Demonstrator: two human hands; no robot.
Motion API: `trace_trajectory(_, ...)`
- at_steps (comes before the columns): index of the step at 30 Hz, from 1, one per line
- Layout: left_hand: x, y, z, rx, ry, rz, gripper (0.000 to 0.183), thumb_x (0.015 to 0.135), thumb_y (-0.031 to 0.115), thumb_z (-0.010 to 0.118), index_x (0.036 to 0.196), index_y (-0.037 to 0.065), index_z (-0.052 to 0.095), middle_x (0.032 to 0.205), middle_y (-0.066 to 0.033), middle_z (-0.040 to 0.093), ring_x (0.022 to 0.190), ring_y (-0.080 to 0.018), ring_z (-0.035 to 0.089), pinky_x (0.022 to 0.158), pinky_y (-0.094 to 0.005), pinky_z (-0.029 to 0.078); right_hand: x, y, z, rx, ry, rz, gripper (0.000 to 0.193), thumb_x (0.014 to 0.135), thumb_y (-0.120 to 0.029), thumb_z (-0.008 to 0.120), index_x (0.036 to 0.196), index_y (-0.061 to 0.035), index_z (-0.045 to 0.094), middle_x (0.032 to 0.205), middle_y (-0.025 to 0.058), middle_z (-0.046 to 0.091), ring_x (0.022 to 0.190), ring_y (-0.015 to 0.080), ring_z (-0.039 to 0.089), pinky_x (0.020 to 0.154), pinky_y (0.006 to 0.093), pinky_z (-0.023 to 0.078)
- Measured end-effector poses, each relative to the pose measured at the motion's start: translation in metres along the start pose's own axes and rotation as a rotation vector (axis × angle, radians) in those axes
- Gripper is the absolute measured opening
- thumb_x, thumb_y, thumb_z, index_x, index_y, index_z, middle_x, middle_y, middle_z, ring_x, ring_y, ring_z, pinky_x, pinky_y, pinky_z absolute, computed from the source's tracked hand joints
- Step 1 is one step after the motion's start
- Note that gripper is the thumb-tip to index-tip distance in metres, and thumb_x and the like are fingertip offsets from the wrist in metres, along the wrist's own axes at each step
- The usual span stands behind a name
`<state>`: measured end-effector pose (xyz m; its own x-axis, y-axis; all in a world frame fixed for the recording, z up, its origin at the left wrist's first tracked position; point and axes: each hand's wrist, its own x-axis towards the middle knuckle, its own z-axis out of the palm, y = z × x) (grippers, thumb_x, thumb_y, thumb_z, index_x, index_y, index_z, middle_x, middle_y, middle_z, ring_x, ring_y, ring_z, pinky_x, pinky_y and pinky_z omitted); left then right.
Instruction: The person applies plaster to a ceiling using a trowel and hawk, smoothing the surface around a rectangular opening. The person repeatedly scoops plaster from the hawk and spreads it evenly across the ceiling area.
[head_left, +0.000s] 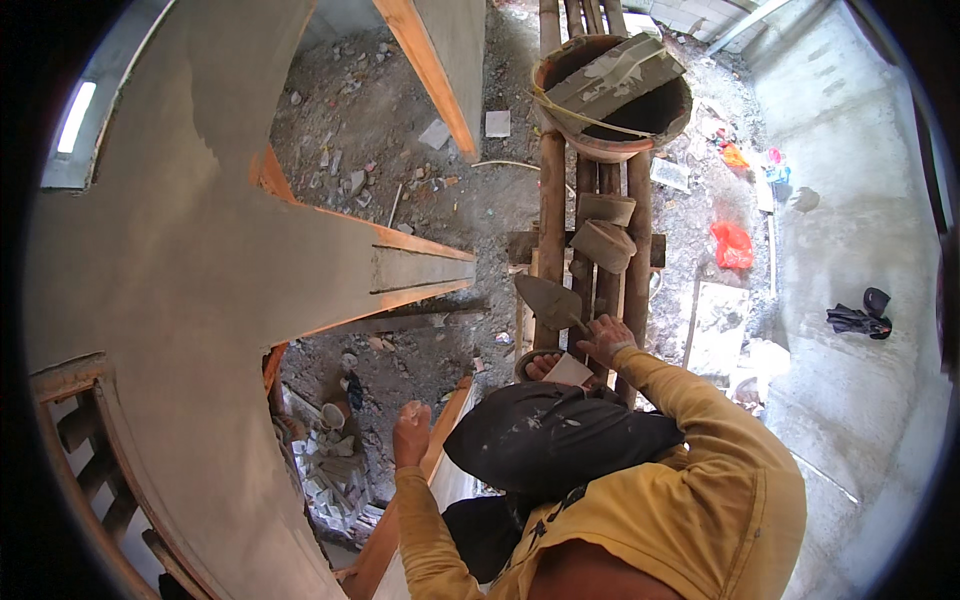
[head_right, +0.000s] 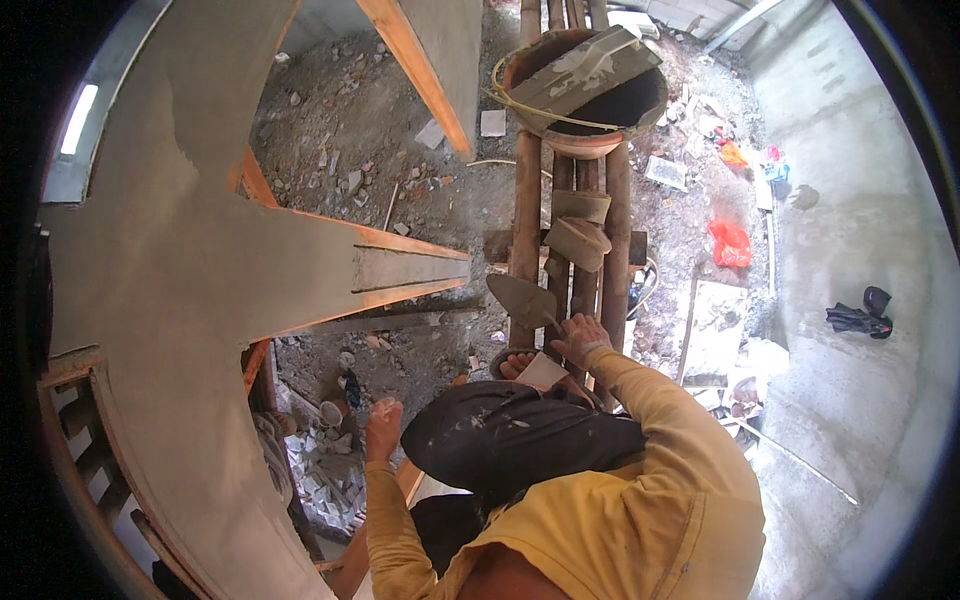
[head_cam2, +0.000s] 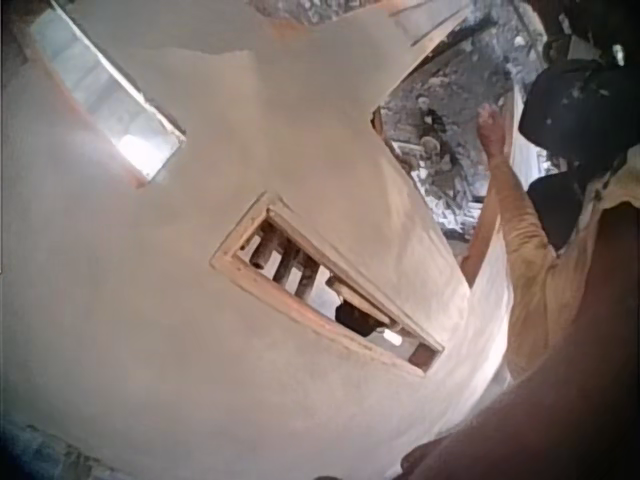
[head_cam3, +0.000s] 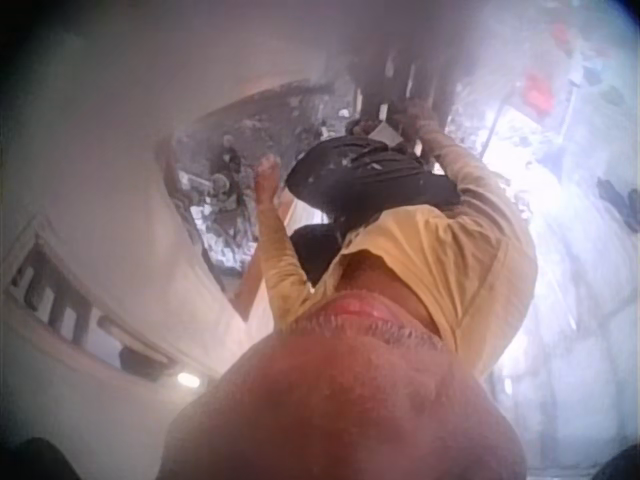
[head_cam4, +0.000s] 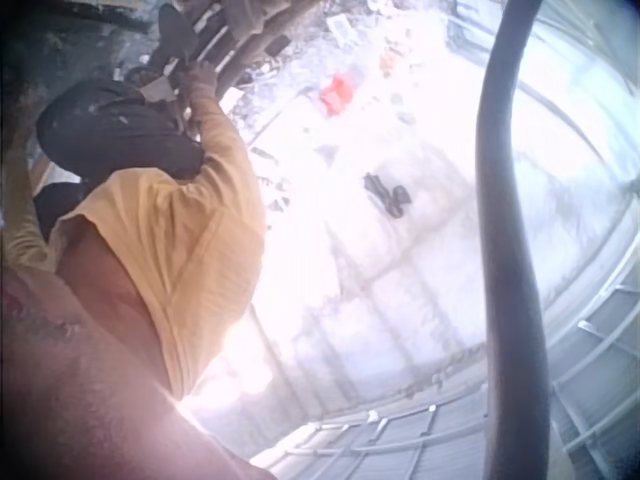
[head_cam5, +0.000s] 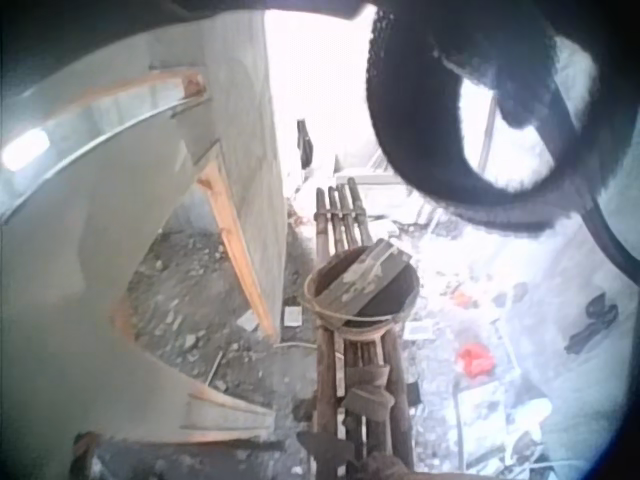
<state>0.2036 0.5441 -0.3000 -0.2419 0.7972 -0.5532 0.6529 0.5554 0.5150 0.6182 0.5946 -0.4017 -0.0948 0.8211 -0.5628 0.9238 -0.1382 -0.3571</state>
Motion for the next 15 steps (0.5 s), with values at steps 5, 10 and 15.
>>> trace_trajectory(5, 0.0, -0.015, -0.001, 0.079, 0.032, -0.038, 0.041, 0.09, 0.029, 0.06, 0.114, -0.005, 0.059, 0.104, -0.0235, 0.067, 0.099, -0.0312, 0.067, 0.085, -0.0367, 0.051, 0.035, 0.015, -0.059, 0.056, 0.508, -0.22, 0.032, 0.081, -0.03, 0.069, 0.103, -0.0069, 0.065, 0.104, 0.016, 0.062, 0.098, 0.0354, 0.06, 0.083, 0.0444, 0.048)
trace_trajectory(10, -0.003, -0.038, 0.0, -0.055, 0.076, -0.083, 0.043, 0.09, 0.031, 0.061, 0.114, -0.004, 0.059, 0.104, -0.0229, 0.067, 0.098, -0.0321, 0.067, 0.085, -0.0376, 0.051, 0.126, 0.016, -0.276, -0.131, 1.229, -0.354, 0.032, 0.086, -0.025, 0.058, 0.114, -0.0111, 0.058, 0.111, 0.0149, 0.058, 0.106, 0.036, 0.055, 0.086, 0.0475, 0.045)
trace_trajectory(15, -0.004, -0.043, -0.001, 0.013, 0.102, -0.085, 0.044, 0.089, 0.031, 0.061, 0.114, -0.004, 0.059, 0.105, -0.0234, 0.067, 0.098, -0.0317, 0.067, 0.085, -0.0374, 0.051, 0.205, 0.014, -0.379, -0.64, 0.763, 0.098, 0.072, 0.081, -0.026, 0.068, 0.145, -0.0253, 0.034, 0.153, 0.0017, 0.028, 0.138, 0.0263, 0.031, 0.114, 0.0449, 0.024)
